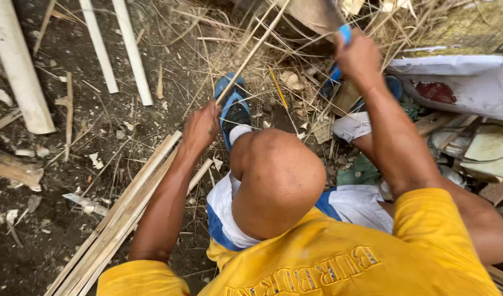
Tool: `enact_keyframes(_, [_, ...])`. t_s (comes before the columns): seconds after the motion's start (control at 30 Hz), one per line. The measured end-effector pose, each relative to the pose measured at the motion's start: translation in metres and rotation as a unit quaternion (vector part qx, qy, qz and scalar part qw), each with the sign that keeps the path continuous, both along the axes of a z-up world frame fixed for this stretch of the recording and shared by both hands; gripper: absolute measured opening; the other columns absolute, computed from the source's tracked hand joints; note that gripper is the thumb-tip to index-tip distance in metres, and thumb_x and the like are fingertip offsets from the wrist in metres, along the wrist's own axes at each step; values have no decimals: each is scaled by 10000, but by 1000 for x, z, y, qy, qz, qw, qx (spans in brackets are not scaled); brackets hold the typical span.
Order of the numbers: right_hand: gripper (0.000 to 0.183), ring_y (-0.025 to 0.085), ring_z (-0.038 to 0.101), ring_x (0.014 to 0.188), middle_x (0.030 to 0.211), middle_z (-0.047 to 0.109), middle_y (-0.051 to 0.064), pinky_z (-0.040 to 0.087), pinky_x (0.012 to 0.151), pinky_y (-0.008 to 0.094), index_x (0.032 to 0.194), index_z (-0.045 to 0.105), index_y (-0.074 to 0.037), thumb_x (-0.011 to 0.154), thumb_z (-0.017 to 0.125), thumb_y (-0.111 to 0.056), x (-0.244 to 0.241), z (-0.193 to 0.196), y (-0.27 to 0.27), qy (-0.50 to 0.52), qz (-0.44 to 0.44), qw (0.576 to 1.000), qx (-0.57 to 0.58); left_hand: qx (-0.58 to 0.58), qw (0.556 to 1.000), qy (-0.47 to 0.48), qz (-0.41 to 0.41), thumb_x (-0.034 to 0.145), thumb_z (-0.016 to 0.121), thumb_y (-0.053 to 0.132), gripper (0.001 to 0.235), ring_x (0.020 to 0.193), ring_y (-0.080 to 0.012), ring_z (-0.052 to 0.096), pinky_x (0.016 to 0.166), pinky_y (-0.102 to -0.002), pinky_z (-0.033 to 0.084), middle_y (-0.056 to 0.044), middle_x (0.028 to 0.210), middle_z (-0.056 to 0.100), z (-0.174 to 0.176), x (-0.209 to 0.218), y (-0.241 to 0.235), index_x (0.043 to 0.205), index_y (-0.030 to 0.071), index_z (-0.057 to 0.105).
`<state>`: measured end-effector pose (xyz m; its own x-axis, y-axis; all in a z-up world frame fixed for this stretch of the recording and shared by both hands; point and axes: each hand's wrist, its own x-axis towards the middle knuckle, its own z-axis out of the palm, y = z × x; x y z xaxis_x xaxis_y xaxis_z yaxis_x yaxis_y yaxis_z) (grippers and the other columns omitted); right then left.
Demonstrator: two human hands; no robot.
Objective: The person sits on the ground and uses a hand saw to cut thin bamboo strips. They hold the bamboo with one hand and saw with the other, cutting multiple pieces and placing them aside.
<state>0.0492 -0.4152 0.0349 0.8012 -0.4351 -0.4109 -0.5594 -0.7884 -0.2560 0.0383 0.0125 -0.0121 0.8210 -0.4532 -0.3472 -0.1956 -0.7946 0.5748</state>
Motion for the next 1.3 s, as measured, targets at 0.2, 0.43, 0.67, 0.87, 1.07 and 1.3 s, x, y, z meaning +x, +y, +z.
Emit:
enact_keyframes(0.2, [481, 369, 639, 617, 747, 660, 173, 530, 536, 533, 1123, 540, 5, 1110, 502, -474, -9, 0, 33, 51, 75, 996, -5, 19, 933, -358, -8, 1089, 428, 327, 357, 942, -285, 717, 766, -426, 591, -120, 1147, 697, -10, -21, -15, 1313, 101, 590])
enact_keyframes(0.43, [454, 441, 660, 722, 779, 663, 248, 488, 682, 578, 1064, 576, -18, 1084, 536, -470, -7, 10, 58, 0, 47, 997, 68, -406, 716, 446, 351, 1072, 416, 481, 546, 973, -247, 693, 780, -356, 603, -153, 1220, 687, -102, -10, -51, 1494, 135, 442])
enact_keyframes(0.67, [501, 529, 644, 875, 910, 669, 335, 492, 767, 594, 1035, 632, -3, 1048, 570, -500, -18, 22, 52, -38, 40, 996, 65, -598, 614, 255, 448, 1030, 469, 408, 545, 1036, -205, 670, 798, -346, 573, -100, 1346, 607, -73, -6, -81, 1529, 248, 319])
enact_keyframes(0.87, [520, 513, 658, 902, 922, 678, 321, 506, 797, 574, 1050, 665, -8, 1028, 565, -518, -64, 11, 58, -26, 40, 994, 97, -593, 705, -4, 389, 1099, 489, 205, 299, 1037, -197, 548, 857, -329, 539, -155, 1415, 572, 11, -1, -90, 1361, 61, 491])
enact_keyframes(1.07, [565, 338, 651, 734, 807, 668, 187, 512, 704, 493, 1069, 681, -24, 1074, 456, -542, -105, -44, 64, -175, -35, 964, 196, -418, 868, -158, 216, 1117, 425, 79, 152, 1115, -205, 719, 1038, -343, 628, -139, 1170, 690, 53, 33, -49, 1233, 35, 512])
enact_keyframes(1.3, [510, 311, 598, 665, 778, 585, 183, 495, 645, 503, 1020, 551, -12, 1066, 478, -515, -108, -63, 68, -232, -232, 901, 284, -366, 887, -162, 230, 1057, 360, 137, 239, 608, -120, 566, 517, -293, 565, -27, 778, 555, 70, 39, -19, 1182, 34, 537])
